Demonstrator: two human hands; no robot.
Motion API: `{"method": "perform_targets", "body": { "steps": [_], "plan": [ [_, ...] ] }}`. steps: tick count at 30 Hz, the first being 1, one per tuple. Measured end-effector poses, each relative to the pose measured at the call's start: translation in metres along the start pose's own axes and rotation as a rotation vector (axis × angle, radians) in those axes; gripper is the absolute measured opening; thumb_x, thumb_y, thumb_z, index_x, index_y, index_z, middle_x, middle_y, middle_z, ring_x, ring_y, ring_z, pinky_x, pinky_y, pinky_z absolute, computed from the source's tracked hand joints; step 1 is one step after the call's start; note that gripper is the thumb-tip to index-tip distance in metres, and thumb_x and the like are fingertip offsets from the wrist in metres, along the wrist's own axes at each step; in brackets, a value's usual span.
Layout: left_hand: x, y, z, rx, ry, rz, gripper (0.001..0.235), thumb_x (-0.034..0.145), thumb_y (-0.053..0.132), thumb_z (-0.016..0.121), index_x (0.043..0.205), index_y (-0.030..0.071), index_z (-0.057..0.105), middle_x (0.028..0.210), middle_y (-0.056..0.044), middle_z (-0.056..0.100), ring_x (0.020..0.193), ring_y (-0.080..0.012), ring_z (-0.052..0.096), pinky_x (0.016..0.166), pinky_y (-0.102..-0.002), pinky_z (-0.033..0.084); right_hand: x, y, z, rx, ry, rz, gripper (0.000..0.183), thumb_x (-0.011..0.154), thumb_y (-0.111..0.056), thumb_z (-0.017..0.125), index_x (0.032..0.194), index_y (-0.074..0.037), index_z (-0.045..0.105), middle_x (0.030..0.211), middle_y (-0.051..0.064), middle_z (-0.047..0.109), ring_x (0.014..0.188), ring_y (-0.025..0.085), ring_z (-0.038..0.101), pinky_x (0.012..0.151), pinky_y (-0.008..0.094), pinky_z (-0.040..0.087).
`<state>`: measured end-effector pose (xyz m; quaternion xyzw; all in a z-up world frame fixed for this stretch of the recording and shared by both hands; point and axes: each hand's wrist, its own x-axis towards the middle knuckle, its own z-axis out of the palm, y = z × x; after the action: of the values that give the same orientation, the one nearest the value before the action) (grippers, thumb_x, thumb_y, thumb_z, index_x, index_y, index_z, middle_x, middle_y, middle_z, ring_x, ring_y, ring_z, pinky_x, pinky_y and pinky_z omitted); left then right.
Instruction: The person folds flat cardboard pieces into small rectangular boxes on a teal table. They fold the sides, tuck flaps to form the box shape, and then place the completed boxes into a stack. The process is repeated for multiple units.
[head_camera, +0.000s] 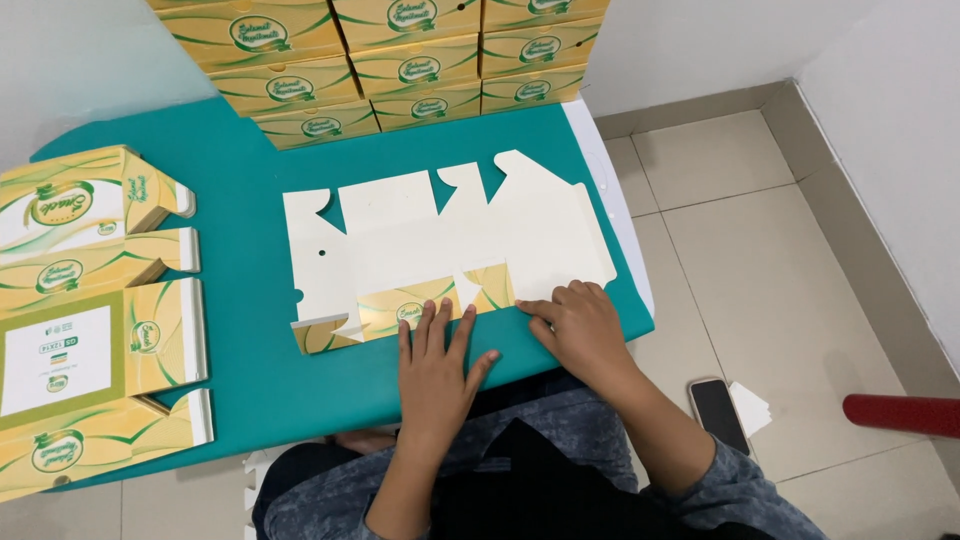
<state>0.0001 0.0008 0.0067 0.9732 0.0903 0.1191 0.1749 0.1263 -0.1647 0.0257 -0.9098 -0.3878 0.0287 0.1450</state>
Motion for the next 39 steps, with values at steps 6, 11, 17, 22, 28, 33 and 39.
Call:
{"method": "perform_targets", "body": {
  "steps": [6, 11, 17, 22, 28, 33, 39],
  "plan": [
    [0.002, 0.018, 0.022, 0.046, 0.100, -0.008, 0.068, 0.091, 0.062, 0.044, 0.135, 0.011, 0.049, 0.136, -0.019, 0.043, 0.136, -0.0368, 0.030, 0.113, -0.058, 0.015, -0.002, 0.001, -0.003, -0.033, 0.023, -0.025, 0.022, 0.088, -0.021, 0.054, 0.096, -0.018, 0.074, 0.063, 0.006, 0.057, 0.071, 0.022, 0.057, 0.086, 0.039, 0.040],
    [0.008, 0.041, 0.044, -0.019, 0.097, 0.162, 0.072, 0.091, 0.060, 0.044, 0.136, 0.004, 0.045, 0.141, -0.016, 0.043, 0.137, -0.0303, 0.033, 0.116, -0.048, 0.019, -0.011, -0.003, -0.008, -0.052, 0.057, -0.128, 0.026, 0.089, -0.019, 0.052, 0.106, -0.013, 0.070, 0.071, 0.008, 0.063, 0.078, 0.024, 0.059, 0.083, 0.041, 0.039],
    [0.010, 0.034, 0.038, -0.068, 0.068, 0.180, 0.074, 0.089, 0.060, 0.048, 0.136, 0.003, 0.045, 0.138, -0.015, 0.046, 0.135, -0.0301, 0.037, 0.114, -0.046, 0.022, -0.073, -0.008, -0.019, 0.009, 0.073, -0.159, 0.024, 0.089, -0.023, 0.061, 0.107, -0.009, 0.067, 0.094, 0.009, 0.069, 0.096, 0.024, 0.063, 0.083, 0.037, 0.047],
    [0.011, 0.038, 0.034, -0.102, 0.069, 0.175, 0.078, 0.086, 0.061, 0.052, 0.136, 0.002, 0.045, 0.138, -0.016, 0.047, 0.134, -0.0310, 0.037, 0.115, -0.047, 0.022, -0.062, -0.003, -0.025, -0.029, 0.205, -0.175, 0.038, 0.090, -0.023, 0.061, 0.126, -0.011, 0.058, 0.125, 0.008, 0.060, 0.122, 0.025, 0.051, 0.099, 0.041, 0.040],
    [0.011, 0.040, 0.040, -0.001, 0.086, 0.163, 0.074, 0.090, 0.063, 0.043, 0.138, 0.008, 0.044, 0.136, -0.014, 0.048, 0.134, -0.0293, 0.038, 0.114, -0.046, 0.023, -0.017, 0.022, 0.012, -0.056, 0.229, -0.172, 0.036, 0.095, -0.017, 0.052, 0.130, -0.008, 0.056, 0.131, 0.011, 0.058, 0.128, 0.027, 0.048, 0.105, 0.043, 0.035],
    [0.013, 0.041, 0.049, 0.150, 0.088, 0.161, 0.071, 0.090, 0.065, 0.039, 0.137, 0.012, 0.047, 0.134, -0.011, 0.049, 0.131, -0.0272, 0.041, 0.112, -0.045, 0.027, -0.012, 0.018, 0.019, -0.056, 0.173, -0.217, 0.026, 0.095, -0.019, 0.053, 0.116, -0.010, 0.066, 0.120, 0.011, 0.065, 0.120, 0.030, 0.055, 0.101, 0.043, 0.041],
    [0.014, 0.042, 0.051, 0.277, 0.049, 0.178, 0.084, 0.080, 0.075, 0.041, 0.136, 0.013, 0.048, 0.133, -0.011, 0.051, 0.129, -0.0283, 0.043, 0.110, -0.045, 0.032, -0.019, 0.014, 0.020, -0.127, 0.197, -0.176, 0.027, 0.096, -0.019, 0.050, 0.117, -0.013, 0.066, 0.122, 0.006, 0.065, 0.119, 0.026, 0.056, 0.099, 0.041, 0.044]
  ]
}}
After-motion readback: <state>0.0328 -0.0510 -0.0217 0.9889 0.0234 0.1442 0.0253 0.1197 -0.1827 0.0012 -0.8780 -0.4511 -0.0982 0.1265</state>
